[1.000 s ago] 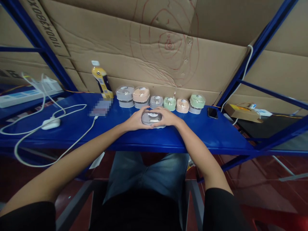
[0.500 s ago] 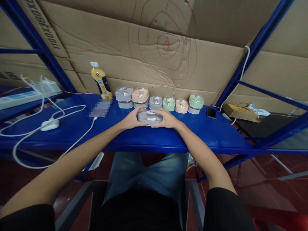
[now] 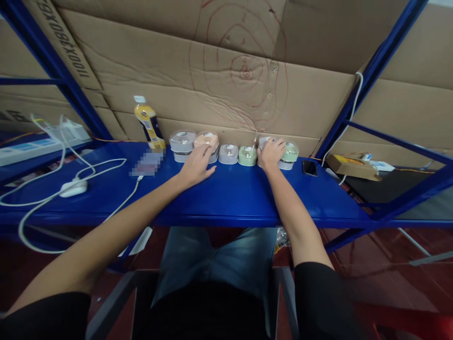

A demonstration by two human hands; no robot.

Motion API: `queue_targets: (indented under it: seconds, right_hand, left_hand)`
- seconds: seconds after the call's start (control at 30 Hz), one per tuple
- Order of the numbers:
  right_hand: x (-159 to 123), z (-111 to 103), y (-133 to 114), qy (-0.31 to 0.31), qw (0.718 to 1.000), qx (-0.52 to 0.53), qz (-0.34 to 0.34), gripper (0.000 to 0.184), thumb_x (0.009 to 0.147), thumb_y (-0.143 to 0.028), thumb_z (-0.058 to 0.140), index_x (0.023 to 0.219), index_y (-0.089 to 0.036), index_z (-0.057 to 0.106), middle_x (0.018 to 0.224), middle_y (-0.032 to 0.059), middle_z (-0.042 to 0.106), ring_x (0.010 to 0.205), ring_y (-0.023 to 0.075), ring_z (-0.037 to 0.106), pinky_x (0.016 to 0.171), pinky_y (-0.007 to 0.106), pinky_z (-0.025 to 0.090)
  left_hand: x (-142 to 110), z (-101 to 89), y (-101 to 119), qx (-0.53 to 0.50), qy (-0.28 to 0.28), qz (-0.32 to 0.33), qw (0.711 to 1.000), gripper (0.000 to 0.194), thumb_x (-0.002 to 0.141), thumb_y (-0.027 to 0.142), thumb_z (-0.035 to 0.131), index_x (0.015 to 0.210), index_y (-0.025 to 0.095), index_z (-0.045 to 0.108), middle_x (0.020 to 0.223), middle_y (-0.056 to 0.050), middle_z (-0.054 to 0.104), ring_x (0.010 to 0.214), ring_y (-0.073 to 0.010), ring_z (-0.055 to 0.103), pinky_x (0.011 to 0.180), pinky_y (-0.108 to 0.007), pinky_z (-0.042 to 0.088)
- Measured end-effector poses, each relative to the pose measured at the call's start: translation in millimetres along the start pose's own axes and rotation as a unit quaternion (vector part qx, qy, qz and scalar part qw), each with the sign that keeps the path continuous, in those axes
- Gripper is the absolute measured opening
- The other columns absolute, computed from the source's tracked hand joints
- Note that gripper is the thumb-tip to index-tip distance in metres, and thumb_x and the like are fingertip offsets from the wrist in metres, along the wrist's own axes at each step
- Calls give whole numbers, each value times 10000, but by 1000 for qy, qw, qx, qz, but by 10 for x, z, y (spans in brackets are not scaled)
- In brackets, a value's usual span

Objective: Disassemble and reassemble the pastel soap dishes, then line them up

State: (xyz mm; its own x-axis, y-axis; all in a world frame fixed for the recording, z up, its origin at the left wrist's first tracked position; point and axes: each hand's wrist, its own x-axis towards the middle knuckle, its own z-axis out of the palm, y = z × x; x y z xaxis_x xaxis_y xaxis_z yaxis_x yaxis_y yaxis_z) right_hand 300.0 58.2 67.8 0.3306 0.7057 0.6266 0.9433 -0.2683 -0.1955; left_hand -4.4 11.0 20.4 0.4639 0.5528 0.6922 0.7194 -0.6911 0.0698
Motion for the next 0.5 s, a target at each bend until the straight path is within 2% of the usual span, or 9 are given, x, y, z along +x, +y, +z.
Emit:
queue_targets:
  seconds: [0.13,0.23,0.37,0.5]
  right_hand:
    - [-46,197,6,16,1000,1,15,668,925,-526,757,1371,-44,630,1397,330,570,1274,445,543,1051,575,439]
    - [-65,255,30,34,999,12,9,663,929,-520,753,1351,-24,631,1384,348,577,1282,461,541,1060,601,446]
    - [-100,246,32,55,998,33,-9,676,954,-578,707,1340,-27,633,1390,360,575,1296,475,529,1070,646,455]
    - [-147,159,17,62,996,61,-9,680,946,-594,694,1348,-48,635,1406,352,571,1302,469,519,1074,656,468]
  left_hand:
    - [301,21,-160,37,-6,-28,999,779,835,178,721,1557,68,450,1612,-323,499,1576,-519,410,1304,-692,332]
    - [459,113,-269,33,-26,-61,997,825,791,183,735,1546,24,444,1630,-373,462,1601,-563,345,1308,-739,256]
    - [534,247,-312,4,-10,-80,997,774,828,243,716,1537,69,458,1576,-351,535,1570,-557,389,1263,-803,248]
    - [521,274,-256,23,5,-95,995,691,880,257,669,1525,87,487,1493,-334,593,1524,-554,431,1218,-807,296]
